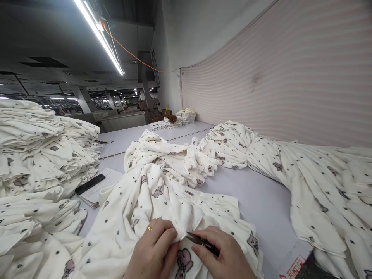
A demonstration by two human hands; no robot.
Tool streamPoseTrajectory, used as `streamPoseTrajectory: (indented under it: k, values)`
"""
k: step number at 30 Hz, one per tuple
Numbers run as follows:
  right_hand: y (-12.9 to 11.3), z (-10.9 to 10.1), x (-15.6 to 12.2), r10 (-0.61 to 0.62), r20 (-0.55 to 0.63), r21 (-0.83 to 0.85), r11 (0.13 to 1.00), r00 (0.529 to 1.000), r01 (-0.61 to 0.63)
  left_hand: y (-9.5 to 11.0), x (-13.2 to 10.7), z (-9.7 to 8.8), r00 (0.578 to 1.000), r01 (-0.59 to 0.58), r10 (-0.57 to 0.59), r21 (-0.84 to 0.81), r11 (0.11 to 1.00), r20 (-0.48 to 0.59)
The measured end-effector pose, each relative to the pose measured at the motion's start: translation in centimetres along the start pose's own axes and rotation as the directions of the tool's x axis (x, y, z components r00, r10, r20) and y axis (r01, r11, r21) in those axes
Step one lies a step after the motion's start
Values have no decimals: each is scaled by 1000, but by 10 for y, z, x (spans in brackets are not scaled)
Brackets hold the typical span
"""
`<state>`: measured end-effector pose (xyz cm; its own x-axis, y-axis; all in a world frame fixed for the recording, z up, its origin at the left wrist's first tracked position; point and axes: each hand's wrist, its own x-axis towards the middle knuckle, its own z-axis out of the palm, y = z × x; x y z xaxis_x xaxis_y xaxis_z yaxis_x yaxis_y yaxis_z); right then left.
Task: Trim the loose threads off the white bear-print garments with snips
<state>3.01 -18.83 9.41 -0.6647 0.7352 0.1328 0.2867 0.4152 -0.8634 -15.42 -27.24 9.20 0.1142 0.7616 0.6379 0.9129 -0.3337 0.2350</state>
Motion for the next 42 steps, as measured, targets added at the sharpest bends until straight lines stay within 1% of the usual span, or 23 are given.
streamPoseTrajectory:
  k: [3,7,10,11,12,13,14,15,16,17,18,19,21,23,25,26,28,30,34,36,38,40,42]
  values:
    - [-3,3,1,-9,-14,19,1000,1000,10,1,0,-1,999,-34,34,4,999,-32]
    - [-3,6,3,-31,-50,23,999,998,33,3,-1,-4,1000,-5,5,5,1000,-22]
    - [0,7,1,-53,-55,18,998,997,54,3,-2,-6,999,5,-6,-22,1000,-44]
    - [0,9,1,-56,-77,27,998,995,58,2,-2,-7,999,24,-26,-46,999,-43]
    - [0,11,1,-58,-110,40,997,992,63,1,-2,-9,997,79,-81,-84,993,-17]
    - [0,14,3,-65,-143,56,996,988,74,0,-2,-11,985,170,-167,-136,976,32]
    - [-1,17,5,-80,-168,65,994,983,92,-1,0,-14,956,289,-274,-193,938,101]
    - [-2,21,8,-100,-184,64,992,978,113,-3,1,-17,908,415,-379,-250,875,178]
    - [-4,25,11,-119,-192,55,990,974,132,-4,3,-20,849,525,-462,-301,796,258]
    - [-6,29,14,-130,-203,46,989,971,142,-5,5,-23,792,608,-516,-344,715,326]
    - [-7,32,18,-130,-215,43,989,968,142,-6,7,-26,752,658,-541,-383,649,376]
    - [-8,35,20,-124,-227,52,989,966,139,-7,8,-28,728,685,-555,-414,600,402]
    - [-10,40,23,-149,-253,96,979,956,178,-8,8,-30,702,711,-574,-445,544,421]
    - [-10,44,23,-237,-264,124,953,935,276,-8,6,-30,712,700,-576,-464,543,401]
    - [-11,48,22,-299,-262,106,936,918,335,-9,3,-28,745,666,-545,-483,569,386]
    - [-11,50,22,-300,-257,90,939,919,332,-8,1,-27,758,651,-526,-489,581,385]
    - [-13,53,21,-255,-252,68,957,933,280,-8,-2,-25,779,627,-498,-489,606,382]
    - [-15,54,21,-206,-252,72,970,945,230,-7,-5,-24,787,617,-487,-474,629,378]
    - [-19,53,21,-130,-267,138,975,955,172,-4,-3,-26,774,632,-497,-434,642,392]
    - [-20,51,20,-93,-263,206,967,960,151,-3,0,-28,758,652,-516,-440,617,399]
    - [-21,48,19,-68,-228,281,951,971,133,-3,2,-29,731,682,-548,-456,572,406]
    - [-21,47,16,-94,-205,292,944,974,153,-3,2,-29,712,701,-574,-461,544,405]
    - [-21,46,15,-151,-202,220,956,968,195,-4,-1,-29,710,702,-588,-441,558,387]
